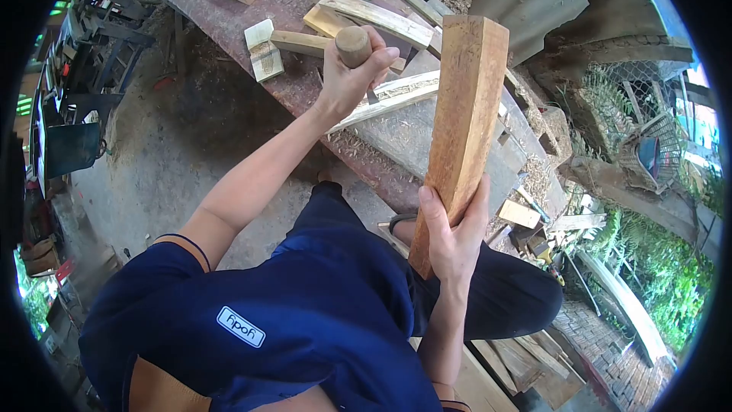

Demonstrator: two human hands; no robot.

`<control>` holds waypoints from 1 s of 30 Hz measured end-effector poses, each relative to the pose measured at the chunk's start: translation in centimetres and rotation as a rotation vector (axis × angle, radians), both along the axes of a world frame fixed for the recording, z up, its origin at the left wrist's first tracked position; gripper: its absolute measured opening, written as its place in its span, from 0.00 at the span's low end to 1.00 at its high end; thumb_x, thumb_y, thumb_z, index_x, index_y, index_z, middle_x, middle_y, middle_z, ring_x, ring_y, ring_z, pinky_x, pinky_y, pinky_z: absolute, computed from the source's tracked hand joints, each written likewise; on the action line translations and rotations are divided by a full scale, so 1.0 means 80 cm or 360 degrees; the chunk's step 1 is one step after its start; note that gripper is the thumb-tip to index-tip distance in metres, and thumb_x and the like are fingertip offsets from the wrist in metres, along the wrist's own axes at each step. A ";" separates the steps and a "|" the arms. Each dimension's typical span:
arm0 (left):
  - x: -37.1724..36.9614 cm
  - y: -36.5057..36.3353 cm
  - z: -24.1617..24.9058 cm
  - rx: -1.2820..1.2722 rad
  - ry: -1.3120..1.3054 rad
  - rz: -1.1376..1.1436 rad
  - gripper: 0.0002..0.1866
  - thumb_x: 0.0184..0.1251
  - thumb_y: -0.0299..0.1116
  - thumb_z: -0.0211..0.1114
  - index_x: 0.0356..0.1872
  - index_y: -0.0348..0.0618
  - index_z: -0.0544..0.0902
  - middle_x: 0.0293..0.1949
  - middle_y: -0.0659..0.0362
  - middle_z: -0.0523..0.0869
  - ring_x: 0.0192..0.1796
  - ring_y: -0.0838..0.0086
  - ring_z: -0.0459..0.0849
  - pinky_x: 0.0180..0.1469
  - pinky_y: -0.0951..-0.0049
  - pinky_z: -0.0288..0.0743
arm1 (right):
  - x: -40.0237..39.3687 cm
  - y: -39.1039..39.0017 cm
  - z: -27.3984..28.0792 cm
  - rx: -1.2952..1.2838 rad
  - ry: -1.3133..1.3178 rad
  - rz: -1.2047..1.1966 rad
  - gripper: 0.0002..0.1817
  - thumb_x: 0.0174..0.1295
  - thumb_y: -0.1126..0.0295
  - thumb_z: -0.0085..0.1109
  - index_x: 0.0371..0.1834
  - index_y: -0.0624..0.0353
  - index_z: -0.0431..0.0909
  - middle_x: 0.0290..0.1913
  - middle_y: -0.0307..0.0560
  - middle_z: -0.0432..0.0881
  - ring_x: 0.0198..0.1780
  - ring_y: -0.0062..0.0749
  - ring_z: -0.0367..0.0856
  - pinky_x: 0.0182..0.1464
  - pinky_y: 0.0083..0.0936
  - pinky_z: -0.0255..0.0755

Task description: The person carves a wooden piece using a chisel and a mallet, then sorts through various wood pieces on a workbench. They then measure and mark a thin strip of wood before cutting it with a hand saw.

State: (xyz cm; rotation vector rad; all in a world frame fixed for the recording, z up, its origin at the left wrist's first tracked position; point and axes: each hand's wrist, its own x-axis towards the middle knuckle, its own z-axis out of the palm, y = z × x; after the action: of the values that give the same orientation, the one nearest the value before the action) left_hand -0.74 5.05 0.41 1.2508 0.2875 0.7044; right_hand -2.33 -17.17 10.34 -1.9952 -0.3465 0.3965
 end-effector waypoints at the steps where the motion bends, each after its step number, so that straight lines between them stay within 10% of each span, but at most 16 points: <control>1: 0.000 0.001 -0.002 -0.0013 -0.0006 -0.0024 0.11 0.62 0.32 0.68 0.24 0.43 0.75 0.17 0.68 0.74 0.18 0.88 0.71 0.21 0.85 0.64 | 0.000 0.000 0.000 0.0004 0.0004 -0.0003 0.29 0.58 0.59 0.68 0.56 0.66 0.68 0.40 0.49 0.78 0.40 0.29 0.76 0.45 0.28 0.73; 19: 0.002 -0.018 -0.002 0.0262 0.0004 0.0124 0.10 0.61 0.31 0.68 0.22 0.44 0.77 0.18 0.69 0.77 0.23 0.88 0.75 0.24 0.83 0.68 | 0.000 0.009 0.017 0.0017 0.0122 -0.0003 0.25 0.58 0.61 0.69 0.49 0.63 0.68 0.35 0.44 0.77 0.33 0.25 0.75 0.37 0.25 0.72; 25: -0.001 -0.055 -0.008 0.0450 -0.0131 0.0084 0.07 0.55 0.27 0.71 0.26 0.41 0.80 0.21 0.64 0.82 0.26 0.87 0.78 0.30 0.80 0.74 | -0.004 0.024 0.038 0.0401 -0.0488 0.0036 0.33 0.61 0.60 0.59 0.64 0.71 0.62 0.30 0.48 0.78 0.28 0.31 0.79 0.31 0.27 0.74; 28: -0.004 -0.065 -0.011 0.0560 -0.0134 0.0090 0.11 0.41 0.29 0.73 0.26 0.45 0.79 0.22 0.53 0.80 0.25 0.58 0.80 0.30 0.69 0.75 | 0.005 0.038 0.040 -0.0727 -0.0176 0.0278 0.41 0.54 0.58 0.67 0.64 0.75 0.61 0.44 0.58 0.78 0.43 0.40 0.80 0.48 0.31 0.73; 30: -0.003 -0.063 -0.005 0.0579 -0.0108 0.0097 0.11 0.41 0.29 0.72 0.26 0.45 0.79 0.22 0.54 0.80 0.25 0.58 0.80 0.29 0.68 0.74 | 0.009 0.036 0.041 -0.0555 -0.0316 0.0265 0.35 0.53 0.62 0.68 0.58 0.72 0.64 0.38 0.57 0.80 0.38 0.40 0.81 0.42 0.32 0.74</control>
State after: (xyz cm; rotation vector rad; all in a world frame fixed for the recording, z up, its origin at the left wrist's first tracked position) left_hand -1.00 0.01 0.05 1.5640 0.1450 0.8766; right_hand -1.59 -14.26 13.61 -2.3629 -0.6051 0.3832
